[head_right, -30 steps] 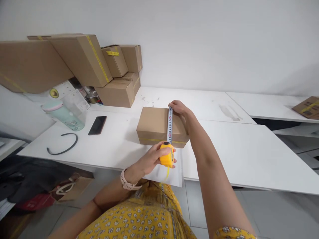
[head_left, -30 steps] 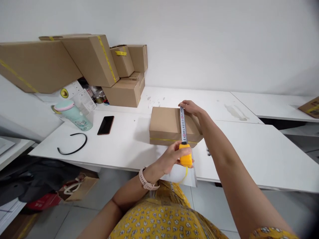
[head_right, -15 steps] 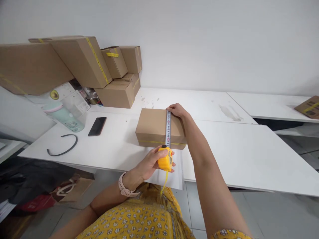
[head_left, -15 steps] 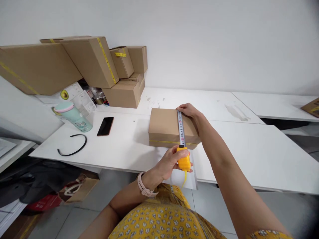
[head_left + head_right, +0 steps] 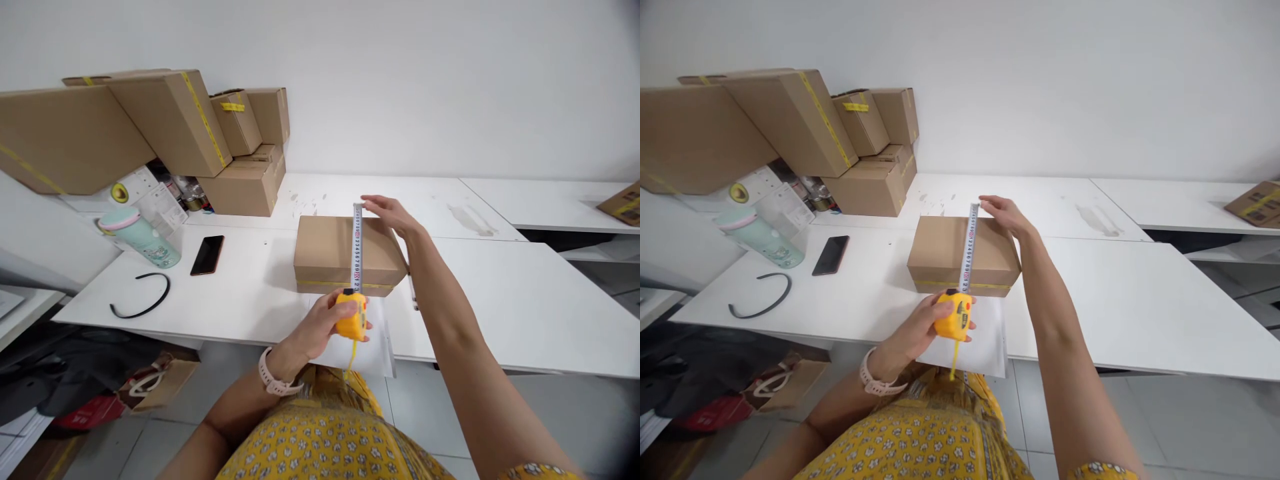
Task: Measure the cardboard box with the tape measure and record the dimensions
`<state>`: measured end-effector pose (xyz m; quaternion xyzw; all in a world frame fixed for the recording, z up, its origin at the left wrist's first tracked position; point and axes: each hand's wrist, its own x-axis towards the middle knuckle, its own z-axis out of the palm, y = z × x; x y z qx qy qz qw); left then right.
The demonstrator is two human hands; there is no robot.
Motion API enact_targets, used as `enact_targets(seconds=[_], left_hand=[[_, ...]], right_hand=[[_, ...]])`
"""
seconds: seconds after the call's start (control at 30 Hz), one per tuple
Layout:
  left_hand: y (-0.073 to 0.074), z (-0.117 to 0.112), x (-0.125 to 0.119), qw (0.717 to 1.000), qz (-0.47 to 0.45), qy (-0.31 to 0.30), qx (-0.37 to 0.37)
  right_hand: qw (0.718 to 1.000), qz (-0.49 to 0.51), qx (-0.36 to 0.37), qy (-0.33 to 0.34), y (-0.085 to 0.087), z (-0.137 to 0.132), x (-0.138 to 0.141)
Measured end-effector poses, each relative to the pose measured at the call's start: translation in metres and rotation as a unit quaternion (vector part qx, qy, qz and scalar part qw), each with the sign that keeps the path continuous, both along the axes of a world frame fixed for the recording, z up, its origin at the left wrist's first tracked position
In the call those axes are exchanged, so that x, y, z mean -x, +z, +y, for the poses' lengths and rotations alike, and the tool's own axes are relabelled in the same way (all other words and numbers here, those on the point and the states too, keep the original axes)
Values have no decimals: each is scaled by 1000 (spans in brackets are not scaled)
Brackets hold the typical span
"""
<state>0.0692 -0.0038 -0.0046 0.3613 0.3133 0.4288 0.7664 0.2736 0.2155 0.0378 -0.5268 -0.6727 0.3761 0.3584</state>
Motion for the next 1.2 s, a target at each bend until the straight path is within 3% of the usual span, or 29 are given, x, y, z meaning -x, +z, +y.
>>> enact_targets(seconds=[0.1,0.2,0.27,0.33,0.43,0.63,0.73,0.9,1.07,1.2], left_hand=[[-10,-16,41,996,40,66,-50],[-32,-23,80,977,104,170,-75],[-46,-16,96,967,119,214,-62],[-56,-2,104,971,103,211,-45],[-51,23,110,979,67,188,-43],[15,55,125,972,49,164,-163],[35,59,125,970,49,157,-178],[26,51,116,980,73,138,-124],[19,10,95,977,94,124,-144],[6,-30,57,993,69,1,-94]], right_hand=[[991,37,-70,-110,-18,-20,-39],[982,17,-49,-183,-50,-59,-68],[986,10,-4,-166,-69,-85,-73],[993,18,22,-111,-78,-103,-69],[999,9,-12,-48,-68,-112,-55],[994,-8,-72,-77,-2,-101,-37],[990,14,-85,-107,12,-100,-30],[983,-13,-69,-167,-11,-86,-27],[968,-102,-182,-140,-25,-70,-26],[948,-168,-250,-98,-21,-70,-17]])
